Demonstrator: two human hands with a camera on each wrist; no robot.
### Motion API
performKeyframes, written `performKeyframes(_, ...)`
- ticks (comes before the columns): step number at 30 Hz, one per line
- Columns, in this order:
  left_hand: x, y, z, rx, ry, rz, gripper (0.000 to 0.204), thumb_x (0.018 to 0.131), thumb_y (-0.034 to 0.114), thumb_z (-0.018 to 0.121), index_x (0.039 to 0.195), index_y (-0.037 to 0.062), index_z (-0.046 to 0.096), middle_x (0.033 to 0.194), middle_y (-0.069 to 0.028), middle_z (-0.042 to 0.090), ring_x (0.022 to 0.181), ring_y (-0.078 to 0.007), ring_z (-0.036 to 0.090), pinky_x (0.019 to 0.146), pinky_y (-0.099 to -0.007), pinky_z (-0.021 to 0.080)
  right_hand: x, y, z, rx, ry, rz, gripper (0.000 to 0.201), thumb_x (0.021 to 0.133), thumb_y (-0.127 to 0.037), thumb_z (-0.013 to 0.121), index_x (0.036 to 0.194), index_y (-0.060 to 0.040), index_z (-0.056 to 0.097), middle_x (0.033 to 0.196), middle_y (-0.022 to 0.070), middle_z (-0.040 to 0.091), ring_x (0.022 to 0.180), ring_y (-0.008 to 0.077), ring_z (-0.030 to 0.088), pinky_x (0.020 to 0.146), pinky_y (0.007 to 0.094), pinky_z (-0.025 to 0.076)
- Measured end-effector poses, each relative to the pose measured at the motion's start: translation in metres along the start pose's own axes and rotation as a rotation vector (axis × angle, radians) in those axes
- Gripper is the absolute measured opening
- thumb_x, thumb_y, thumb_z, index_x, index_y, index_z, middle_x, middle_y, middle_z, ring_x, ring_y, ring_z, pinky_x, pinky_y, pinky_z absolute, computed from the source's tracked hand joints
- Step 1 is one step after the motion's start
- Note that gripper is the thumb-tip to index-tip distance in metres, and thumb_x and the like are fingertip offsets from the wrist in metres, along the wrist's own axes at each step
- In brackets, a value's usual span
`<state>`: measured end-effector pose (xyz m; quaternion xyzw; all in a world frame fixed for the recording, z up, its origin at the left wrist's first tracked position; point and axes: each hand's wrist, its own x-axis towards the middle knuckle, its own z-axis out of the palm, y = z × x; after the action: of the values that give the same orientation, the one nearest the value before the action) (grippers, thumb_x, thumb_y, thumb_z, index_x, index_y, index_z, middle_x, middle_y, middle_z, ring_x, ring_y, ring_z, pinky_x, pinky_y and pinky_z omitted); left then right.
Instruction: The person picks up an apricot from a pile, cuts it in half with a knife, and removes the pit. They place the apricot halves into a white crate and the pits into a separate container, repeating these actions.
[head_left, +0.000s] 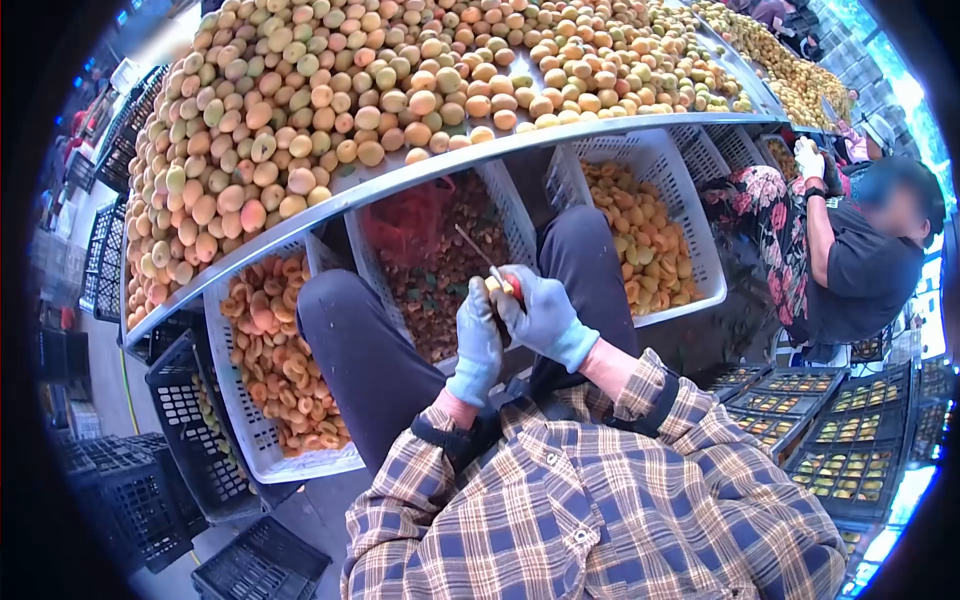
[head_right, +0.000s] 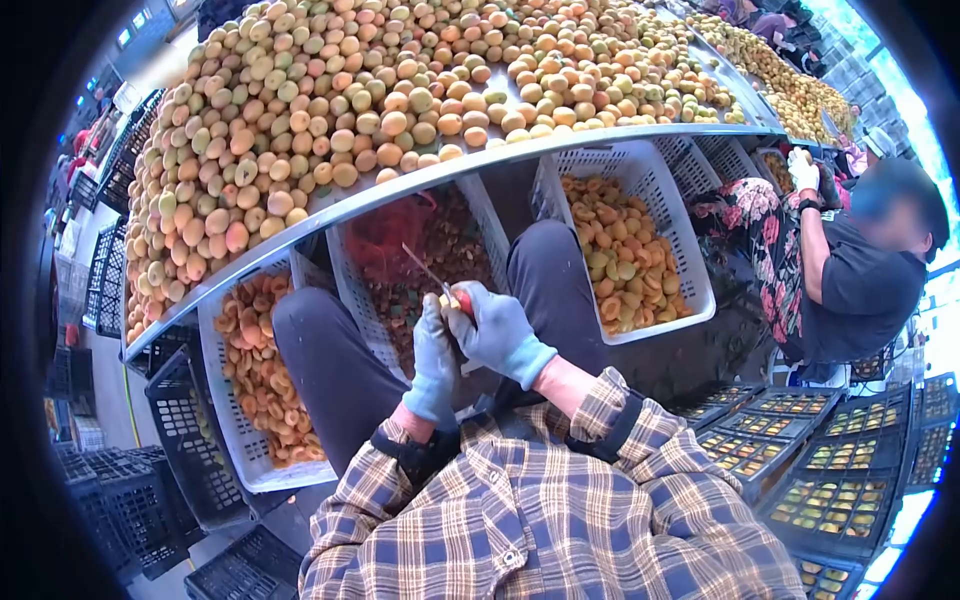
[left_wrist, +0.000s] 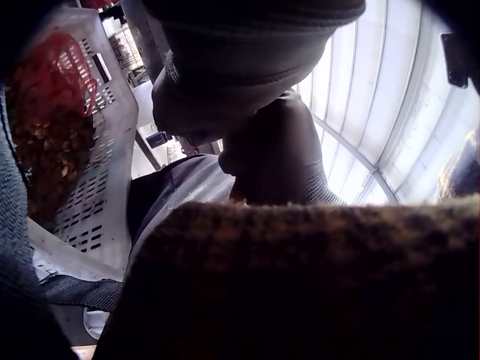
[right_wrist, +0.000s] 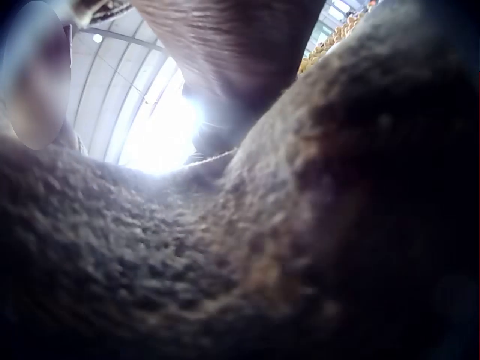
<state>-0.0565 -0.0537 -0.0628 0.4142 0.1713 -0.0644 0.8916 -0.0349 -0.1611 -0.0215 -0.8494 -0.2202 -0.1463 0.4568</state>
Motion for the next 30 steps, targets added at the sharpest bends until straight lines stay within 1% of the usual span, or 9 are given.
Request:
performKeyframes(3,-0.003,0.01,0.0,0.355,-0.011,0.177,0.062,0.098,0.054,0.034,0.099,0.0005,0.064,0.087,-0.0023,0.063,0.078,-0.0102,0.055,0.072,-0.0259,0.046,0.0,-0.002,0.008,-0.002,-0.014,0.116,0.026,0.089,-0.027,0.06,0.098,-0.0032,0.057,0.073,0.021,0.062,0.069,0.0393,0.063,0.056,0.0415,0.05)
performKeyframes(8,0.002,0.007,-0.005,0.537,-0.025,0.285,0.062,0.1,0.052,0.032,0.104,-0.0012,0.064,0.091,-0.005,0.064,0.082,-0.0121,0.057,0.075,-0.0294,0.046,-0.003,0.004,0.014,0.105,0.077,0.253,0.027,0.089,-0.028,0.061,0.091,-0.0015,0.057,0.073,0.0223,0.062,0.07,0.0416,0.062,0.058,0.0424,0.05)
performKeyframes(15,-0.015,0.041,0.004,0.087,-0.347,-0.338,0.047,0.099,0.048,0.04,0.101,0.0061,0.061,0.089,-0.0002,0.061,0.08,-0.0072,0.055,0.071,-0.0238,0.046,-0.005,0.001,-0.023,0.119,-0.157,0.161,0.027,0.089,-0.021,0.062,0.106,0.0,0.058,0.082,0.0236,0.063,0.082,0.0397,0.064,0.065,0.0383,0.051)
performKeyframes(20,0.0,-0.003,0.005,0.007,-0.061,-0.03,0.041,0.098,0.046,0.044,0.1,0.0076,0.059,0.083,0.0013,0.059,0.069,-0.0072,0.054,0.059,-0.0223,0.046,-0.013,0.01,-0.003,0.098,-0.085,0.2,0.027,0.089,-0.021,0.062,0.105,0.0004,0.059,0.078,0.0214,0.064,0.077,0.0349,0.067,0.063,0.0371,0.05)
performKeyframes(22,-0.008,-0.009,-0.012,0.245,-0.13,0.053,0.039,0.099,0.041,0.045,0.096,0.0056,0.06,0.084,0.0003,0.059,0.074,-0.0072,0.054,0.065,-0.0241,0.046,-0.005,0.017,0.008,0.261,0.116,0.564,0.025,0.088,-0.026,0.061,0.087,-0.0004,0.059,0.074,0.0238,0.062,0.078,0.0397,0.064,0.061,0.0409,0.05)
performKeyframes(24,0.0,-0.016,-0.004,0.178,-0.025,0.177,0.04,0.098,0.042,0.045,0.094,0.0058,0.059,0.08,0.001,0.057,0.069,-0.0066,0.052,0.06,-0.0223,0.043,-0.002,0.024,0.016,0.135,0.175,0.493,0.031,0.09,-0.029,0.059,0.089,0.0025,0.06,0.074,0.0183,0.065,0.067,0.03,0.066,0.062,0.0375,0.05)
performKeyframes(26,-0.001,-0.002,-0.006,0.103,-0.084,0.104,0.041,0.098,0.044,0.043,0.102,0.0058,0.058,0.079,-0.001,0.058,0.067,-0.0083,0.051,0.057,-0.0228,0.04,-0.001,0.034,0.024,0.418,0.235,0.444,0.03,0.093,-0.031,0.057,0.094,-0.0008,0.06,0.068,0.0079,0.062,0.054,0.0175,0.058,0.051,0.0321,0.048)
performKeyframes(28,0.002,0.019,-0.005,-0.295,-0.195,-0.169,0.042,0.098,0.044,0.042,0.113,0.007,0.055,0.081,-0.0034,0.058,0.067,-0.0125,0.052,0.058,-0.0261,0.041,0.003,0.019,-0.008,0.966,0.112,0.878,0.029,0.095,-0.033,0.055,0.102,-0.0053,0.057,0.066,-0.0003,0.055,0.046,0.0078,0.048,0.039,0.0244,0.04)
performKeyframes(30,0.013,0.023,-0.014,-0.441,-0.175,-0.145,0.041,0.098,0.04,0.041,0.123,0.0076,0.049,0.088,-0.0073,0.06,0.075,-0.0208,0.058,0.064,-0.0327,0.047,0.001,0.016,-0.024,1.144,0.143,0.823,0.032,0.096,-0.035,0.054,0.108,-0.0049,0.054,0.067,-0.0008,0.053,0.04,0.0047,0.039,0.034,0.0201,0.033)
